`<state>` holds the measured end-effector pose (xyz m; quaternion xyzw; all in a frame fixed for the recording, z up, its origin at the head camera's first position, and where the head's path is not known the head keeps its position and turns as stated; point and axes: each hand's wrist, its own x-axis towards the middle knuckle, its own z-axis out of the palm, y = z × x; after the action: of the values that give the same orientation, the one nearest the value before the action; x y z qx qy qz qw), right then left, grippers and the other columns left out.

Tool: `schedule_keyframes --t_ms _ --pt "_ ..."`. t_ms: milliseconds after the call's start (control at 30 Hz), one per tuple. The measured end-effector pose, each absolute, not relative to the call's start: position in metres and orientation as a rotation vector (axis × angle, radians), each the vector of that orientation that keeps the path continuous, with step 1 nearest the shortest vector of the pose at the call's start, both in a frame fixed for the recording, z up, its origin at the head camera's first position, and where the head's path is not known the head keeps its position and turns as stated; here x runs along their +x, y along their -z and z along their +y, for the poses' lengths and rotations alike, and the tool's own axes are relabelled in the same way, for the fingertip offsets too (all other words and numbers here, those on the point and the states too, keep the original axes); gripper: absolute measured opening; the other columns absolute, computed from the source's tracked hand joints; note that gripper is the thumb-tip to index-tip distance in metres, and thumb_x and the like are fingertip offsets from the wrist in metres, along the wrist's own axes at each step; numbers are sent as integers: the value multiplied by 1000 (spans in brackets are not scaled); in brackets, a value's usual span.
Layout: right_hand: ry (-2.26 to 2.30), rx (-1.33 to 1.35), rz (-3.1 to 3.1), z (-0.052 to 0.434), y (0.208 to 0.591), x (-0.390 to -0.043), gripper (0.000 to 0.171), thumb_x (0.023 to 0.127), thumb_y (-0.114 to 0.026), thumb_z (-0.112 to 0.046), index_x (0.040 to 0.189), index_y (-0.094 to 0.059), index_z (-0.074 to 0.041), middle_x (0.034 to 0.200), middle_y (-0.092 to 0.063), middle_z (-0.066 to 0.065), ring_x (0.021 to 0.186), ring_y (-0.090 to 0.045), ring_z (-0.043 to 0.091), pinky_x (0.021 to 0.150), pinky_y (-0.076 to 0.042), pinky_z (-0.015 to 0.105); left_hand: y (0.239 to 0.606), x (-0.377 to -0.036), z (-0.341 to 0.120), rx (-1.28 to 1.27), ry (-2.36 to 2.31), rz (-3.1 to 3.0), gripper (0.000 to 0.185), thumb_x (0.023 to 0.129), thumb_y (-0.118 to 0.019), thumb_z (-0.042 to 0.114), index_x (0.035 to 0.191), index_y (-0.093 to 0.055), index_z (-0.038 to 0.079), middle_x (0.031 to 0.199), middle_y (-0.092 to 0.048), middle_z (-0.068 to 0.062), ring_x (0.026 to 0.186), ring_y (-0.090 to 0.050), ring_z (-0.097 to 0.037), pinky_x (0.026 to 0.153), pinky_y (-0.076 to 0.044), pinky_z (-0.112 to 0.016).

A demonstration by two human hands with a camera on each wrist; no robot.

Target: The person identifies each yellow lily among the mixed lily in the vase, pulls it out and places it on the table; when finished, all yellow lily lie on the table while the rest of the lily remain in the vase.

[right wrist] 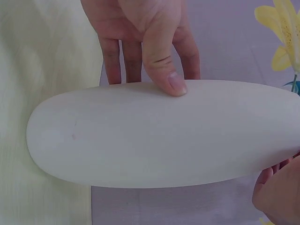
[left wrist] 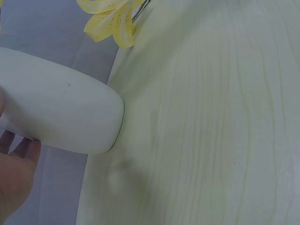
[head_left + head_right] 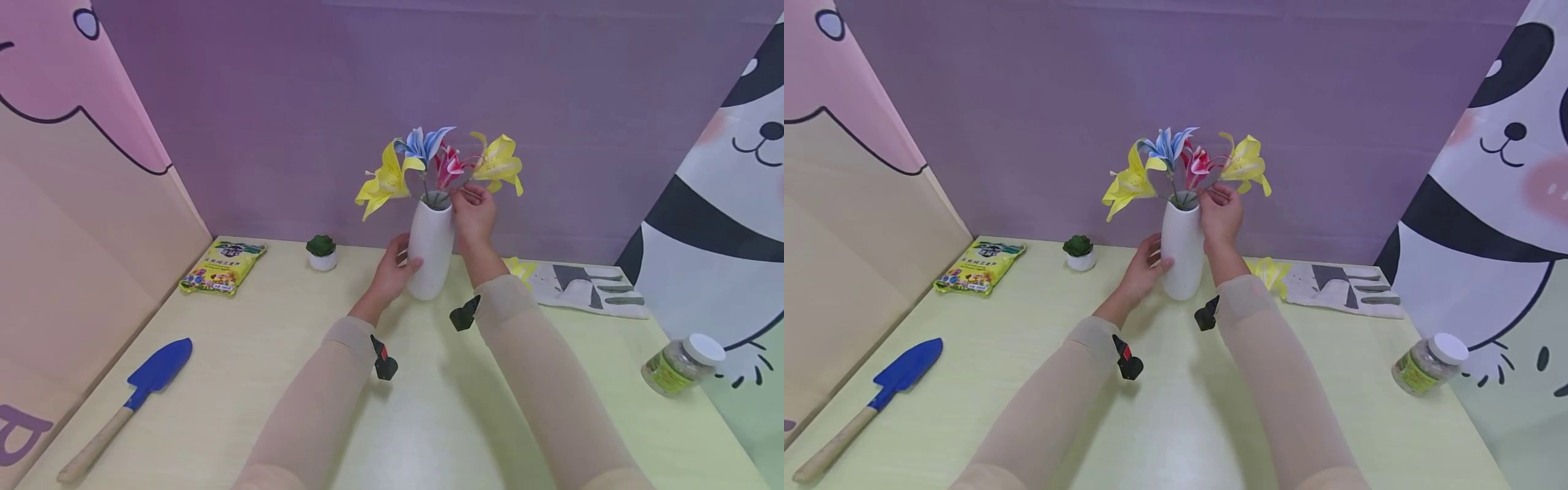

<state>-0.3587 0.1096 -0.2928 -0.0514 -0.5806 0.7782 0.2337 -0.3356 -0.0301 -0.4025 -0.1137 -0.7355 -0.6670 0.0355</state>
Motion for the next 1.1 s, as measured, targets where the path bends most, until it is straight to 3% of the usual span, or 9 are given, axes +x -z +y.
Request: schedule_keyframes --t_ms 467,667,900,1100 --pt "-2183 -211 -1573 111 288 -359 29 90 -69 -5 115 -55 -4 99 -63 10 95 -63 20 87 -53 27 405 -334 -29 -337 2030 -2307 62 96 -63 13 150 -32 15 152 -35 -6 137 -37 -26 110 -35 -42" --pt "-2231 -189 -1475 111 282 -357 24 91 -66 -1 112 -55 -4 94 -63 11 82 -64 18 83 -55 30 406 -335 -30 -343 2024 -2304 62 96 -63 13 150 -32 15 152 -35 -6 136 -37 -26 110 -36 -42" --pt "-2317 -189 -1320 113 274 -355 23 91 -65 3 110 -55 -4 84 -61 11 66 -63 16 70 -58 28 405 -336 -30 -339 2031 -2295 62 96 -63 12 149 -33 15 152 -36 -6 136 -37 -27 109 -36 -43" --pt "-2368 -173 -1231 118 269 -353 25 93 -64 0 113 -52 -7 93 -59 12 76 -65 20 81 -58 37 404 -336 -30 -338 2038 -2287 62 95 -63 12 149 -33 15 152 -36 -6 136 -37 -26 109 -36 -42"
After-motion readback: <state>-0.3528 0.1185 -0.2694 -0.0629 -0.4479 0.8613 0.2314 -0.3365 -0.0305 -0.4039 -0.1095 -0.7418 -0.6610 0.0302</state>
